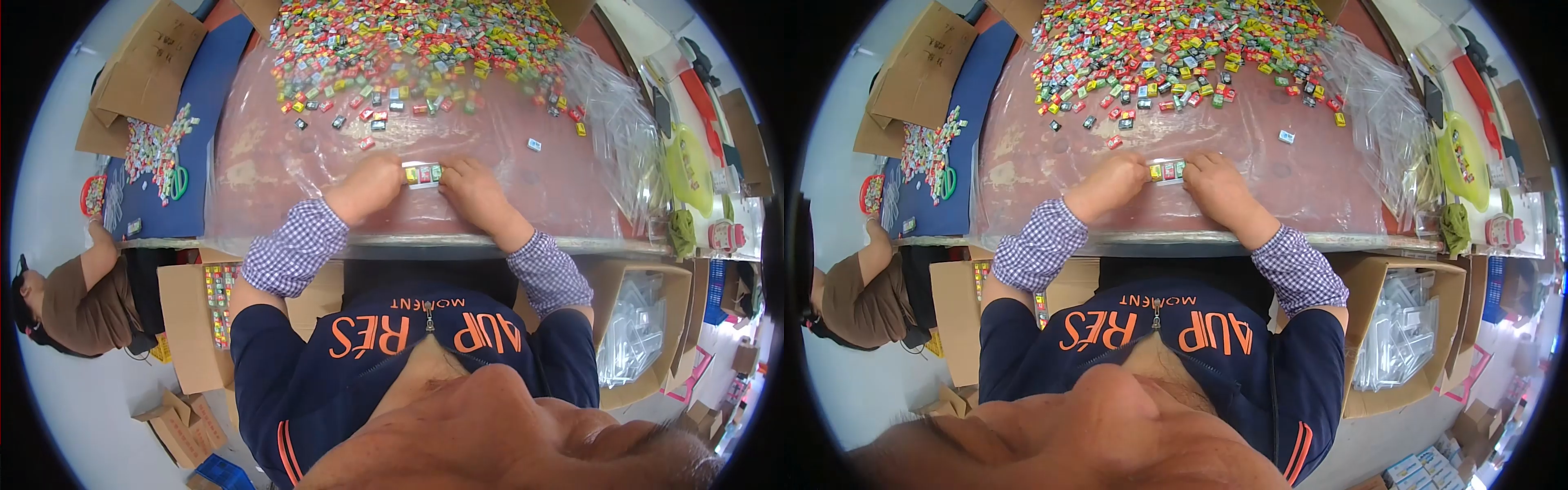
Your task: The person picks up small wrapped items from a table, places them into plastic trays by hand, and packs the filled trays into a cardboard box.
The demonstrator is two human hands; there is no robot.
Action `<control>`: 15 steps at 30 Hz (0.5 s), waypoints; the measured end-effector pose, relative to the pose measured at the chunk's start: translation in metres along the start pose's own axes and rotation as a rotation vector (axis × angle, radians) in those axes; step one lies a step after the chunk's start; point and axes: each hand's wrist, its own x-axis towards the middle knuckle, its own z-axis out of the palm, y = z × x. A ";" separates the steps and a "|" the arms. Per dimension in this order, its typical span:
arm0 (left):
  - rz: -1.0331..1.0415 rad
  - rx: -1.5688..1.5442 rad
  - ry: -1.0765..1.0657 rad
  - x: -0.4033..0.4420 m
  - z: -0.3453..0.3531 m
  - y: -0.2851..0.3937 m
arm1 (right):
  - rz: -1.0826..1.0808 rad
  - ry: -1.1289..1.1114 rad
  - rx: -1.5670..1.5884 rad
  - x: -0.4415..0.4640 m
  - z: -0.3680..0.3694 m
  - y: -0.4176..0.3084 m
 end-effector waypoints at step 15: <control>0.101 -0.086 0.097 -0.014 0.008 0.019 | 0.078 -0.176 -0.038 -0.014 -0.004 -0.019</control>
